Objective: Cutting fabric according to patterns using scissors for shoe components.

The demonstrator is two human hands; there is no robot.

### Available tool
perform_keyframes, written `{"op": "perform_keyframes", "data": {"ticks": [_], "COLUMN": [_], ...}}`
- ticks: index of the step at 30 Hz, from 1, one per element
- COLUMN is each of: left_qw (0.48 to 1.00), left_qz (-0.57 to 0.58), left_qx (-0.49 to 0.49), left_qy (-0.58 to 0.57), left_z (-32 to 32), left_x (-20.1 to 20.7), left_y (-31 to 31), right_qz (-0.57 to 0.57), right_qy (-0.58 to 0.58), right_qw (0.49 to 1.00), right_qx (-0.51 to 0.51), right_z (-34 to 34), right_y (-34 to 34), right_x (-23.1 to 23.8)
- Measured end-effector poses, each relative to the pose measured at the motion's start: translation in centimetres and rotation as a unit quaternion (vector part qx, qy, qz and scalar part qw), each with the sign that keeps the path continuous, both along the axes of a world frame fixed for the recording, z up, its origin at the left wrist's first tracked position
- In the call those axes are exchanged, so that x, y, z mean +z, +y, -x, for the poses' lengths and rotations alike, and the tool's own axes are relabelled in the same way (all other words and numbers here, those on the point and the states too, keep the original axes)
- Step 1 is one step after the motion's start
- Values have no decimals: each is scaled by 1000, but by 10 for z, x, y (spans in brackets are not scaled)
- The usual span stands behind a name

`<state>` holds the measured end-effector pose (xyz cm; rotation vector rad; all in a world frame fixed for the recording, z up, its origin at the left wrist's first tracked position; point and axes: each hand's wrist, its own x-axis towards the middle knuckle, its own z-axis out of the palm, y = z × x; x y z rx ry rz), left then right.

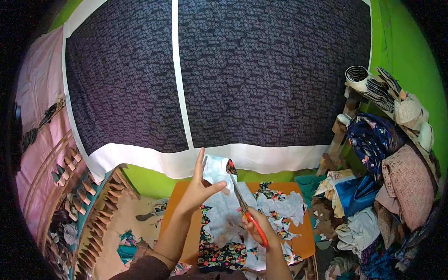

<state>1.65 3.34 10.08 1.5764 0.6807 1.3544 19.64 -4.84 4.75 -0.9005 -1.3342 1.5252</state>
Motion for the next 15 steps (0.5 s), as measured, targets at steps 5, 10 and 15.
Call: {"op": "perform_keyframes", "data": {"ticks": [5, 10, 15], "left_qw": [998, 998, 988], "left_qz": [-20, 54, -63], "left_qx": [63, 13, 3], "left_qy": [0, -30, 138], "left_z": [-7, -4, 4], "left_x": [-11, -1, -3], "left_y": [2, -5, -1], "right_qz": [-71, -44, -45], "right_qy": [-56, -21, 3], "right_qw": [996, 998, 996], "right_qx": [-28, 32, 74], "right_z": [2, 2, -3], "right_y": [2, -3, 1], "right_x": [-15, -10, -20]}}
